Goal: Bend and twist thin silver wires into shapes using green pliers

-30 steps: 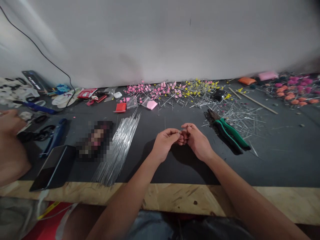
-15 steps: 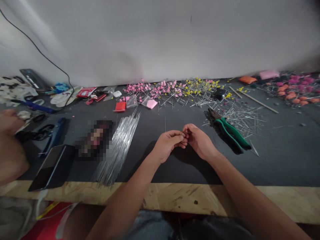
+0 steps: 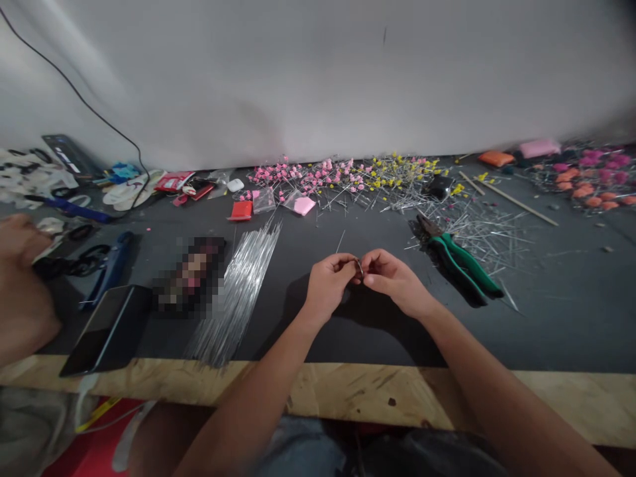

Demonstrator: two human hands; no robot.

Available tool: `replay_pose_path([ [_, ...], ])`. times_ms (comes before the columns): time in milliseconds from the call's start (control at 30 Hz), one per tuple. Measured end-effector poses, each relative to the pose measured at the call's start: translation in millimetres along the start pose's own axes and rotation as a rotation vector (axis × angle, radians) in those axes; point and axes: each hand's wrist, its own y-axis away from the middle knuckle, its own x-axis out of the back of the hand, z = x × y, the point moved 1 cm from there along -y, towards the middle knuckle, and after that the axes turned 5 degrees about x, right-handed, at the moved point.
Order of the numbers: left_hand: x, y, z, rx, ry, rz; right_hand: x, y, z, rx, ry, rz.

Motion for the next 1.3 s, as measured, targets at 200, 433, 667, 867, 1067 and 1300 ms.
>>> replay_pose_path([
  [200,-2.4,0.4,0.1,0.051,0.157,-0.078,-3.7,1.2,-3.5,0.092,0.092,0.191],
  [433,-6.7,3.4,1.0,0.144,0.356,-0.315,-4.9,2.6,-4.8,0.156,0.171,0.289],
  [667,-5.5,3.9,-0.6,0.214,0.415,-0.392,0.6,1.4,-1.4,0.116,0.150,0.320],
  [867,-6.3,4.7,-1.9,0.239,0.440,-0.404,-0.3,1.2,1.6,0.058,-0.021,0.326],
  [1067,-6.9,4.5,-3.9,0.244,0.453,-0.387,-3.4,1.7,1.8,0.051,-0.105,0.332],
  [1300,-8.5,4.8,-5.3,0.229,0.479,-0.394,-3.6,1.6,2.9,0.060,-0.107,0.359],
])
